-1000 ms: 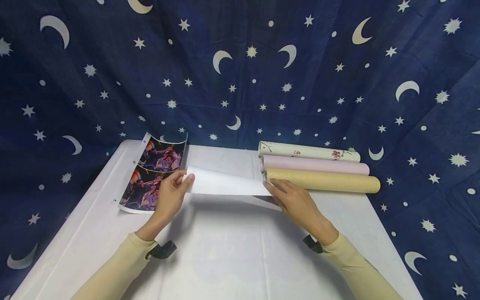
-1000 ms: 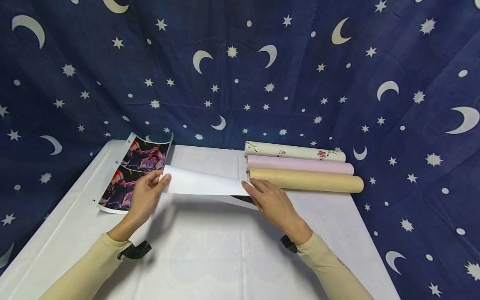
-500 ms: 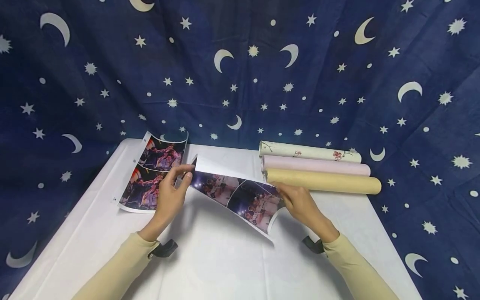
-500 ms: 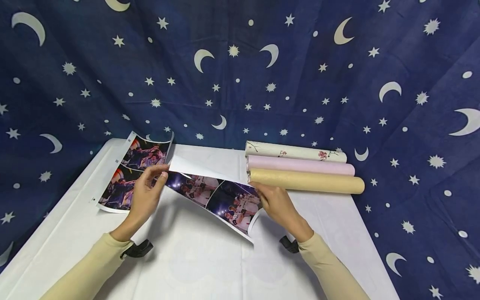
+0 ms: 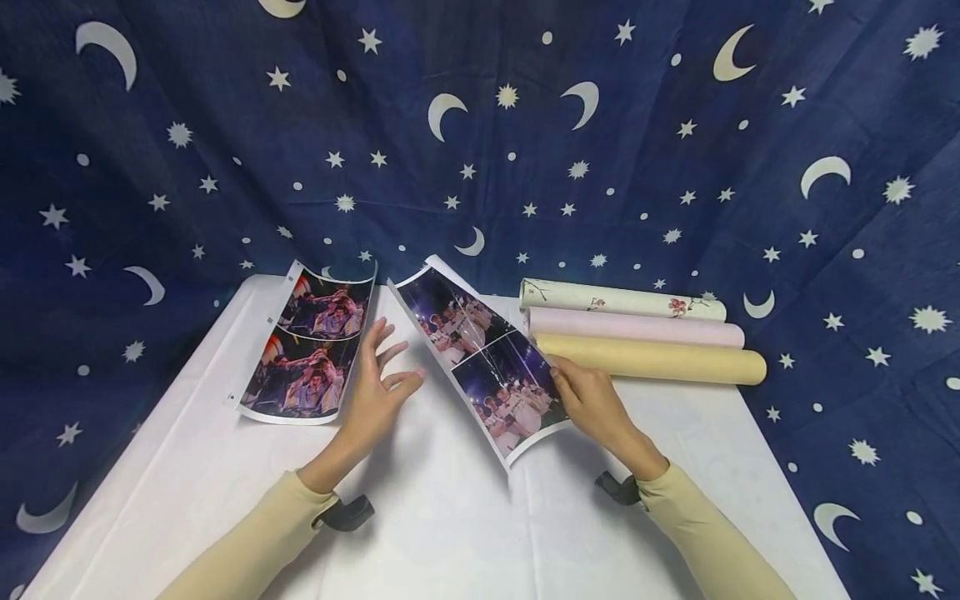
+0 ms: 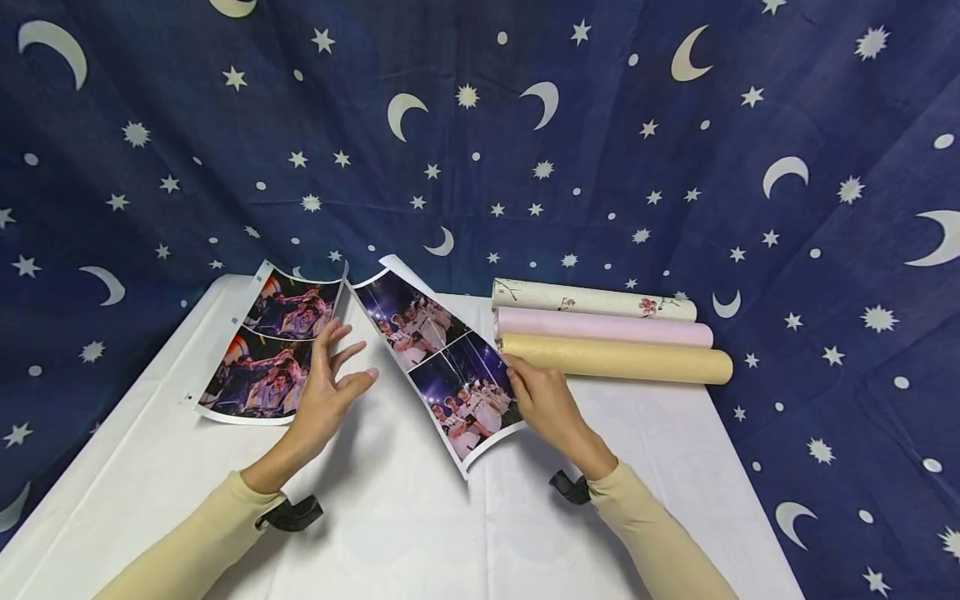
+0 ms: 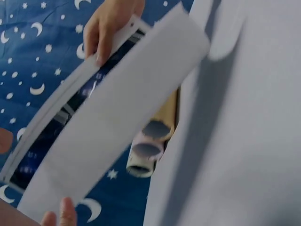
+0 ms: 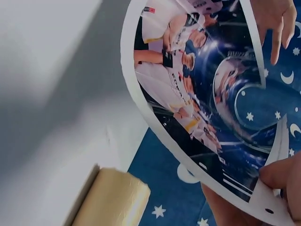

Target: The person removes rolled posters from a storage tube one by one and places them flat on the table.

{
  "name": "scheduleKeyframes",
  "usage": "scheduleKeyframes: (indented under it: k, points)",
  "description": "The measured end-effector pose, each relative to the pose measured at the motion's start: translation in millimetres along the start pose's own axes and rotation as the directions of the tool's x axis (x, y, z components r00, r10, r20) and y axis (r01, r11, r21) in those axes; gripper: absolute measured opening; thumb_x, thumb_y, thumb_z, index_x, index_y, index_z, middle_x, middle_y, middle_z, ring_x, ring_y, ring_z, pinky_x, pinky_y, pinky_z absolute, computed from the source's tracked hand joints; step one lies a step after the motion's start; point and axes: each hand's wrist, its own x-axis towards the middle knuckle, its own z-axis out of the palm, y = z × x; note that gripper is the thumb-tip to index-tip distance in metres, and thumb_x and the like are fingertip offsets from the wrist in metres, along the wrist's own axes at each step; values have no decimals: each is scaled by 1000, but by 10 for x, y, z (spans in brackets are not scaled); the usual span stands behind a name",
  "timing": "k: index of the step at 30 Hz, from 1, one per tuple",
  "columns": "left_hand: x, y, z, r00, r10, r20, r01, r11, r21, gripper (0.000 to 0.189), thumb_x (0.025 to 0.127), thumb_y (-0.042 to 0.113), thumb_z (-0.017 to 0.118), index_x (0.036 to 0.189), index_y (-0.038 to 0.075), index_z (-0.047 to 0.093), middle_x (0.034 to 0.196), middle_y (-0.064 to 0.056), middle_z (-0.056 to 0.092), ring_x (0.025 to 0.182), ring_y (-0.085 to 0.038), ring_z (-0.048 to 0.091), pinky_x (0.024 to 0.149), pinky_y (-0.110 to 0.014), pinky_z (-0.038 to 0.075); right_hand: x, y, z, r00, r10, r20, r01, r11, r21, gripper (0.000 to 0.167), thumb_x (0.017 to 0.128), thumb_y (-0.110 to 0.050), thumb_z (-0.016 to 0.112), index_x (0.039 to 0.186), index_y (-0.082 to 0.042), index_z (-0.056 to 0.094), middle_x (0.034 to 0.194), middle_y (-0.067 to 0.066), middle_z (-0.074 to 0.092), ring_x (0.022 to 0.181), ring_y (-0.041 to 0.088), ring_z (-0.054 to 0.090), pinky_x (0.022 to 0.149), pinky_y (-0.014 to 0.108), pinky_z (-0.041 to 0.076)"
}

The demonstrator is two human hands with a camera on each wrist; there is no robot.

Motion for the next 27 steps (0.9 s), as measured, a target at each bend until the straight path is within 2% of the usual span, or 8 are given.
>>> scheduleKeyframes:
  k: [3,6,11,15,19,23,25,27]
  points:
    - [11,-37,117,997,-66,49,65,998,22,95,88,6,70,156,24,7,159,-5,15,142,-29,36,96,-30,53,32,-43,48,1000,24,-5,-24,999,30,26,97,-4,55,119,-4,68,66,2,66,56,7,49,53,26,44]
    - [44,-100,204,993,-101,65,97,994,57,100,86,12,75,156,30,6,159,-3,15,142,-28,36,97,-41,53,57,-92,86,999,33,-9,-32,997,64,26,97,-5,54,120,-3,68,57,-2,57,50,3,42,47,21,38]
    - [70,-201,280,992,-119,42,115,989,97,108,81,15,79,157,32,4,162,-4,10,141,-35,35,90,-41,57,77,-148,111,998,61,-7,-60,993,100,26,98,-6,53,120,-3,67,54,-4,52,47,1,37,43,20,34]
    - [70,-264,297,994,-105,39,99,985,138,105,82,7,75,157,31,5,163,-8,7,137,-45,36,87,-41,57,69,-166,118,996,90,-6,-89,989,121,28,99,-7,52,123,-3,66,66,3,67,51,4,45,49,22,41]
    - [64,-283,272,996,-78,51,68,984,164,101,82,-7,64,157,32,9,166,-10,5,138,-52,33,98,-49,52,61,-161,112,990,143,10,-143,979,144,30,101,-13,51,126,-4,65,85,10,75,64,10,62,61,30,53]
    - [70,-264,211,998,-30,63,19,986,167,100,78,-16,55,156,33,15,167,-5,7,148,-44,18,114,-56,33,44,-104,105,975,220,40,-224,956,191,34,102,-16,49,135,-9,57,99,14,75,80,20,71,71,40,57]
    - [79,-259,174,997,-5,72,-6,988,157,99,76,-19,52,156,30,19,166,-4,10,151,-38,12,118,-57,24,32,-69,101,974,220,58,-228,952,206,42,100,-11,50,142,-13,48,107,17,73,85,26,72,71,42,58]
    - [85,-257,136,996,4,85,-17,988,153,97,76,-20,51,156,26,22,166,-4,13,152,-34,10,119,-57,22,21,-40,96,977,199,76,-211,954,213,56,95,-4,53,148,-17,39,119,18,68,89,31,72,69,39,59]
